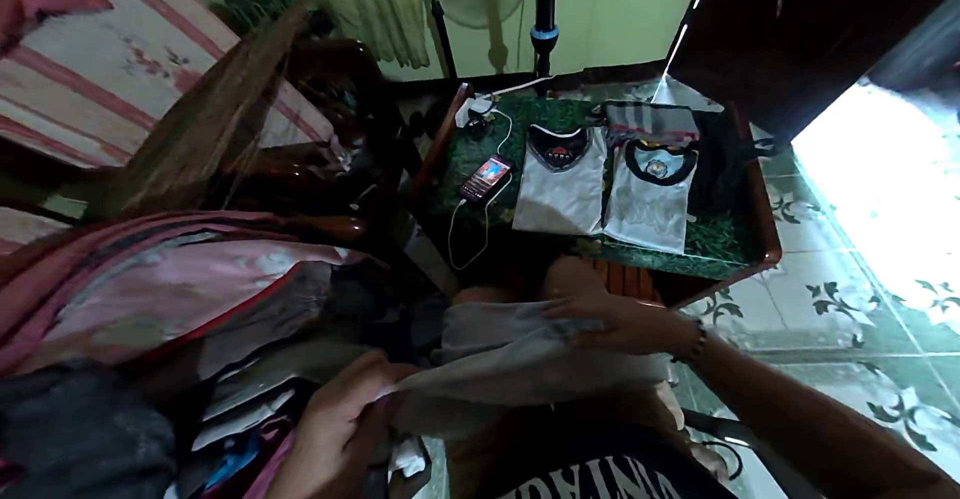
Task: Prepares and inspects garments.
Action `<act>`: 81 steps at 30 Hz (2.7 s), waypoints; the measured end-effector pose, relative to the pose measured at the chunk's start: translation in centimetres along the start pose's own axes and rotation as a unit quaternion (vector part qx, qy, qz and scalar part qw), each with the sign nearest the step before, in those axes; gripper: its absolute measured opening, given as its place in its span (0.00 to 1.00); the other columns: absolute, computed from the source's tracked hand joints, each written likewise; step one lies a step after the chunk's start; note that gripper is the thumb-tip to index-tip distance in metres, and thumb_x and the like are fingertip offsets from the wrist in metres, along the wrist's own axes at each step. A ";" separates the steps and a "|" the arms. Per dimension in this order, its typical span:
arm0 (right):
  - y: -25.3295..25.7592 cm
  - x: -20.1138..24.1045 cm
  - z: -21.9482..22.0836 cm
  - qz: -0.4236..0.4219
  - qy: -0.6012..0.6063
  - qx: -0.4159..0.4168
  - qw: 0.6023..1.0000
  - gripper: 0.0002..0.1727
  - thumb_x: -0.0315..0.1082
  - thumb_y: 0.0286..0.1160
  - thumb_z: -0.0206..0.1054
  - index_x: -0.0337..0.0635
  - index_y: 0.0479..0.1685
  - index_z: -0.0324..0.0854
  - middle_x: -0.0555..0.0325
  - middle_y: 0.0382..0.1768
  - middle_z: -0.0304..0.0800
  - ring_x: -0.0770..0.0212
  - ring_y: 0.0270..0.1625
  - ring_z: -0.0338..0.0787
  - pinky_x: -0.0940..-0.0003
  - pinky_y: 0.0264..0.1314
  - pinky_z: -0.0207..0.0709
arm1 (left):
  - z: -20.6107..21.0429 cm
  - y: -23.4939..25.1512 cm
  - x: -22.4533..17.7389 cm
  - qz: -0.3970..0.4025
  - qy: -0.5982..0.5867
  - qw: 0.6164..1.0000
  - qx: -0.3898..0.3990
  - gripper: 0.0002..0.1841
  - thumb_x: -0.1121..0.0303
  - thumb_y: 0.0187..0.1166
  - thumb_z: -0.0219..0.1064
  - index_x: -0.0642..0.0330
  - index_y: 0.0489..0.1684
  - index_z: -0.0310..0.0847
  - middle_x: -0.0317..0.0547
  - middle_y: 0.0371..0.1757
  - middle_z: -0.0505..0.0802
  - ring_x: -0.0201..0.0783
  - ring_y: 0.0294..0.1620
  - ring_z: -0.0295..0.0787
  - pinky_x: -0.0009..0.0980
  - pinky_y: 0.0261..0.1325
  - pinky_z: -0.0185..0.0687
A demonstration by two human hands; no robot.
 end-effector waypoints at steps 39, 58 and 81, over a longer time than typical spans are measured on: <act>-3.5 6.5 -33.1 0.162 -0.140 -0.322 0.922 0.07 0.32 0.78 0.70 0.40 0.48 0.85 0.56 0.36 0.86 0.68 0.32 0.84 0.66 0.40 0.83 | -22.9 19.7 2.1 -0.067 0.357 0.927 -0.097 0.14 0.67 0.85 0.64 0.66 0.59 0.77 0.77 0.44 0.87 0.80 0.43 0.84 0.83 0.45 0.70; -0.5 2.3 -35.4 0.236 0.250 -0.494 0.799 0.21 0.40 0.91 0.51 0.44 0.77 0.68 0.43 0.61 0.85 0.50 0.44 0.95 0.57 0.41 0.93 | -19.0 24.2 2.2 -0.249 -0.264 0.905 -0.224 0.19 0.57 0.94 0.42 0.49 0.77 0.64 0.45 0.62 0.91 0.47 0.59 0.93 0.49 0.58 0.91; -6.8 3.2 -30.8 0.148 0.225 -0.482 0.834 0.21 0.36 0.91 0.52 0.42 0.77 0.68 0.52 0.64 0.87 0.56 0.56 0.94 0.60 0.57 0.90 | -15.8 19.0 -0.1 -0.281 -0.132 0.924 -0.225 0.17 0.60 0.92 0.49 0.51 0.71 0.73 0.37 0.59 0.88 0.31 0.49 0.88 0.34 0.50 0.85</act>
Point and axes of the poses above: each hand's wrist, its own y-axis towards the middle knuckle, its own z-axis out of the palm, x = y × z, the point moved 9 cm from there along y, towards the middle knuckle
